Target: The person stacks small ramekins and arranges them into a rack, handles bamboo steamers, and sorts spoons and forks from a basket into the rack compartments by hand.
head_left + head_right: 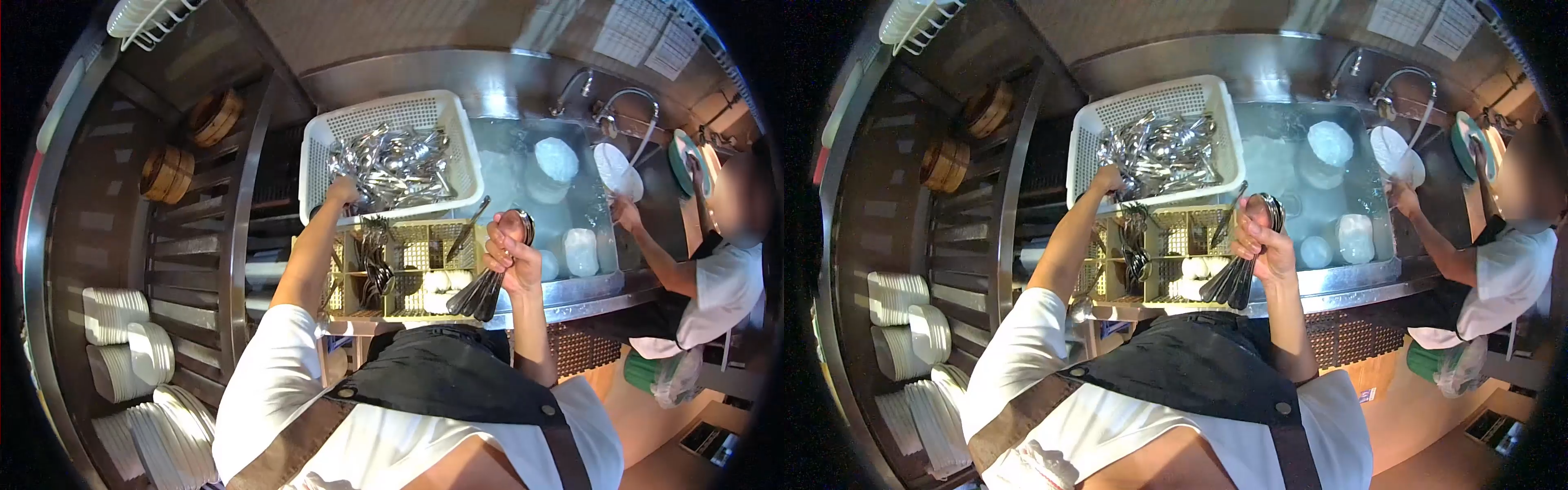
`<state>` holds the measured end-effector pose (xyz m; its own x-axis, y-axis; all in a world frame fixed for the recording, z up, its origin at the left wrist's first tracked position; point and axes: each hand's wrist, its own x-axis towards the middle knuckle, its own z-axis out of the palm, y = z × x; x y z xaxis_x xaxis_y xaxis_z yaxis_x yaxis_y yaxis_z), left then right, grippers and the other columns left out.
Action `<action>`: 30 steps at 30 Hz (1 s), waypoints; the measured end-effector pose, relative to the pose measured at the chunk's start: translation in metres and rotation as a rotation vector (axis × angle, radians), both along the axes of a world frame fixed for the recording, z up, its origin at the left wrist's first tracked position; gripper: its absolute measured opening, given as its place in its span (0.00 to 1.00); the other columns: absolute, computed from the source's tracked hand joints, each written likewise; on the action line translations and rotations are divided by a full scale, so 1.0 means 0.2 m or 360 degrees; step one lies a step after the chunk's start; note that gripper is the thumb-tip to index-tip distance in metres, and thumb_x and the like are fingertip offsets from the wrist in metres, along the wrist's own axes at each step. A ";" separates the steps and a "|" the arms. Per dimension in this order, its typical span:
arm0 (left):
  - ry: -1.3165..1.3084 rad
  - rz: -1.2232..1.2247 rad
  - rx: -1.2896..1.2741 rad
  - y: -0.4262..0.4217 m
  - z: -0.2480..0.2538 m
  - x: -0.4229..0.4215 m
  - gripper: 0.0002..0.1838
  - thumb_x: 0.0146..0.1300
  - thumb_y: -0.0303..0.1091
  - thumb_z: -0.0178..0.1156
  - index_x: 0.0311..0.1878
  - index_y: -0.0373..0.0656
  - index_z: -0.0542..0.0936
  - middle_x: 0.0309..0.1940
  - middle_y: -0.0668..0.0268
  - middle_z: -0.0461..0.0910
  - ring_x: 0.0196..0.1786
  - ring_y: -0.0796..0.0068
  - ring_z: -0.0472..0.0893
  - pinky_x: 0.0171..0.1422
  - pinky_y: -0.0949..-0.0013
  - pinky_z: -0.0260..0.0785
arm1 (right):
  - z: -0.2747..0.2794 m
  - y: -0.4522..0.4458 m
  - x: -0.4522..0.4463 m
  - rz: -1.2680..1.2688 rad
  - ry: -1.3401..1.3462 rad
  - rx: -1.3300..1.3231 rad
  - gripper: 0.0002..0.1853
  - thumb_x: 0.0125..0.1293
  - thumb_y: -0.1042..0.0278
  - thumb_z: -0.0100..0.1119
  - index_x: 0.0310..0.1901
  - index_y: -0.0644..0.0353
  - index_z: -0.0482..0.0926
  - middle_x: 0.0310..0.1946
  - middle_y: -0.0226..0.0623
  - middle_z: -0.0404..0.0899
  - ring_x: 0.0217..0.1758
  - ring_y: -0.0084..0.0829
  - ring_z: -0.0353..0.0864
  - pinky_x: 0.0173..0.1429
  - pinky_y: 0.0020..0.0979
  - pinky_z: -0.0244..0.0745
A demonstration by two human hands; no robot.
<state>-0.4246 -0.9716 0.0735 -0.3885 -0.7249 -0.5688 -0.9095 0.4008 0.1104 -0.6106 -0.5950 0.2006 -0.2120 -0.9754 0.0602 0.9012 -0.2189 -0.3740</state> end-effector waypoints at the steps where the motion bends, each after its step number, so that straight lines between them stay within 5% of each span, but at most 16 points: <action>1: 0.0044 0.0024 -0.0246 0.02 0.02 0.01 0.22 0.45 0.34 0.65 0.44 0.34 0.82 0.43 0.50 0.83 0.45 0.56 0.84 0.47 0.60 0.78 | 0.01 0.02 0.00 -0.0013 0.0001 -0.0009 0.18 0.60 0.76 0.59 0.53 0.61 0.72 0.27 0.26 0.66 0.18 0.15 0.61 0.22 0.20 0.57; 3: 0.0095 0.0062 -0.0495 0.02 0.07 0.04 0.20 0.45 0.33 0.65 0.44 0.34 0.82 0.43 0.50 0.83 0.44 0.57 0.84 0.46 0.60 0.78 | 0.01 0.05 0.00 -0.0038 0.0009 0.0013 0.17 0.60 0.76 0.59 0.52 0.61 0.72 0.27 0.26 0.66 0.18 0.15 0.61 0.22 0.20 0.57; 5: 0.0120 0.0232 -0.0060 -0.02 0.12 0.05 0.18 0.45 0.32 0.66 0.41 0.34 0.83 0.41 0.51 0.83 0.42 0.59 0.85 0.45 0.59 0.78 | 0.01 0.07 0.00 -0.0054 -0.0040 0.0027 0.17 0.61 0.76 0.58 0.52 0.61 0.72 0.27 0.27 0.66 0.17 0.15 0.60 0.22 0.20 0.57; 8: 0.0213 0.0207 -0.0310 -0.06 -0.01 0.04 0.16 0.46 0.34 0.67 0.38 0.36 0.85 0.39 0.51 0.84 0.41 0.62 0.85 0.44 0.59 0.78 | 0.04 0.09 0.01 -0.0075 -0.0099 0.0001 0.17 0.61 0.76 0.58 0.52 0.61 0.72 0.27 0.28 0.67 0.17 0.16 0.61 0.22 0.20 0.56; 10: 0.0083 0.0266 -0.0066 -0.01 0.04 0.01 0.14 0.46 0.31 0.66 0.38 0.37 0.85 0.40 0.51 0.83 0.44 0.60 0.85 0.48 0.60 0.78 | 0.05 0.12 0.02 -0.0106 -0.0073 0.0013 0.17 0.61 0.76 0.58 0.53 0.61 0.72 0.27 0.29 0.67 0.18 0.16 0.61 0.21 0.20 0.56; 12: 0.0160 0.0021 -0.0005 -0.08 -0.11 0.00 0.07 0.46 0.25 0.62 0.26 0.29 0.81 0.25 0.50 0.82 0.23 0.62 0.83 0.22 0.56 0.75 | 0.05 0.16 0.02 -0.0129 -0.0023 0.0005 0.17 0.61 0.76 0.58 0.53 0.62 0.72 0.28 0.30 0.67 0.18 0.16 0.61 0.22 0.21 0.56; 17: 0.0157 0.0036 -0.0477 -0.08 -0.27 -0.03 0.13 0.42 0.33 0.66 0.32 0.37 0.85 0.33 0.51 0.84 0.36 0.58 0.85 0.39 0.60 0.78 | 0.03 0.27 -0.01 -0.0172 0.0043 -0.0039 0.18 0.63 0.75 0.56 0.55 0.62 0.71 0.30 0.31 0.66 0.20 0.17 0.62 0.23 0.21 0.58; 20: 0.0227 0.0038 -0.0363 -0.21 -0.51 -0.03 0.13 0.42 0.34 0.68 0.32 0.39 0.85 0.34 0.53 0.84 0.35 0.59 0.85 0.37 0.61 0.77 | -0.01 0.32 -0.02 -0.0186 0.0051 -0.0083 0.18 0.65 0.75 0.53 0.56 0.62 0.70 0.31 0.33 0.65 0.21 0.18 0.62 0.25 0.21 0.60; 22: 0.0245 0.0267 -0.0135 -0.20 -0.44 -0.05 0.12 0.44 0.36 0.70 0.33 0.42 0.86 0.33 0.57 0.85 0.34 0.62 0.84 0.35 0.63 0.77 | -0.03 0.32 -0.03 -0.0198 0.0005 -0.0088 0.18 0.65 0.75 0.54 0.57 0.61 0.70 0.31 0.33 0.65 0.20 0.18 0.62 0.25 0.21 0.60; 24: 0.0051 0.0004 -0.0167 -0.23 -0.39 -0.04 0.20 0.43 0.37 0.67 0.41 0.36 0.84 0.48 0.52 0.81 0.51 0.61 0.82 0.51 0.63 0.77 | -0.01 0.31 -0.03 -0.0211 0.0027 -0.0078 0.19 0.65 0.75 0.54 0.58 0.62 0.69 0.30 0.32 0.65 0.20 0.18 0.62 0.25 0.21 0.60; 26: 0.0003 -0.0042 -0.0303 -0.28 -0.36 -0.01 0.15 0.45 0.34 0.64 0.37 0.37 0.84 0.47 0.52 0.82 0.49 0.61 0.83 0.47 0.63 0.77 | 0.00 0.29 -0.04 -0.0214 0.0044 -0.0066 0.20 0.64 0.75 0.54 0.59 0.62 0.69 0.30 0.32 0.65 0.20 0.17 0.61 0.24 0.21 0.59; 28: 0.0199 0.0519 -0.0062 -0.10 0.02 -0.01 0.11 0.47 0.31 0.62 0.35 0.39 0.85 0.46 0.53 0.82 0.48 0.62 0.83 0.48 0.61 0.77 | 0.00 0.27 -0.05 -0.0189 0.0020 -0.0037 0.23 0.64 0.74 0.54 0.61 0.64 0.67 0.30 0.31 0.65 0.20 0.17 0.61 0.24 0.20 0.58; 30: 0.0149 0.0488 -0.0070 -0.06 0.16 0.00 0.10 0.49 0.30 0.62 0.36 0.40 0.85 0.45 0.54 0.83 0.49 0.61 0.83 0.50 0.59 0.76 | 0.01 0.24 -0.04 -0.0204 0.0057 -0.0045 0.24 0.65 0.74 0.54 0.62 0.66 0.65 0.30 0.31 0.65 0.20 0.16 0.61 0.24 0.19 0.58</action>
